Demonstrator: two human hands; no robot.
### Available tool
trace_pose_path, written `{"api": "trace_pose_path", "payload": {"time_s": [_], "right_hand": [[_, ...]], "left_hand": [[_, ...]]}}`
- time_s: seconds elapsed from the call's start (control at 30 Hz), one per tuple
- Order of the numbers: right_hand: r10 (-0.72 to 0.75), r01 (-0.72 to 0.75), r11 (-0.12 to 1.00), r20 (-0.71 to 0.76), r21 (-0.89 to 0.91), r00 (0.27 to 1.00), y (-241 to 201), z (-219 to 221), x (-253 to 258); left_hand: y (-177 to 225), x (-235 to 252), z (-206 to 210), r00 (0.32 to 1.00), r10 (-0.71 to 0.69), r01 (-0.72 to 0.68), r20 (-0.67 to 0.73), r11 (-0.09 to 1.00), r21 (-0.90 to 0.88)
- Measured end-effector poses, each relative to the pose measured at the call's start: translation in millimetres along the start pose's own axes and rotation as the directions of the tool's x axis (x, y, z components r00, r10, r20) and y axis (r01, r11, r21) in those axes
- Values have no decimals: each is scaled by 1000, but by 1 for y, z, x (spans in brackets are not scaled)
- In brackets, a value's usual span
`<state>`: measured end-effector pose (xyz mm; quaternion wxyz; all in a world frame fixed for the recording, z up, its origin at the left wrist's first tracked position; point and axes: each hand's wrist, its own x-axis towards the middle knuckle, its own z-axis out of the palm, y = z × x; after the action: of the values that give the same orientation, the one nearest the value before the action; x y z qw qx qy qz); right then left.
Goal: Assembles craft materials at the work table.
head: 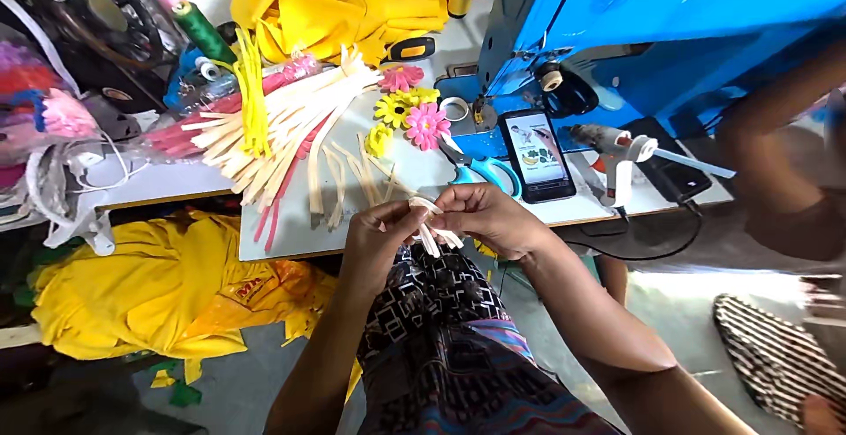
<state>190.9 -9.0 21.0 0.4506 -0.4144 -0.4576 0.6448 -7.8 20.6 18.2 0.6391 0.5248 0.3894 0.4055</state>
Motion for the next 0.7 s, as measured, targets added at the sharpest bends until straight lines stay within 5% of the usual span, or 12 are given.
{"api": "trace_pose_path", "payload": {"time_s": [0.3, 0.57, 0.7], "right_hand": [[-258, 190, 894, -119, -406, 959, -3, -1, -10], [-293, 230, 866, -78, -444, 953, -4, -6, -8], [-469, 271, 635, -82, -724, 879, -11, 0, -11]], "left_hand": [[-3, -2, 4, 998, 31, -29, -52, 998, 47], [-3, -4, 3, 998, 57, -52, -40, 991, 122], [-8, -6, 2, 981, 196, -180, -11, 920, 348]]}}
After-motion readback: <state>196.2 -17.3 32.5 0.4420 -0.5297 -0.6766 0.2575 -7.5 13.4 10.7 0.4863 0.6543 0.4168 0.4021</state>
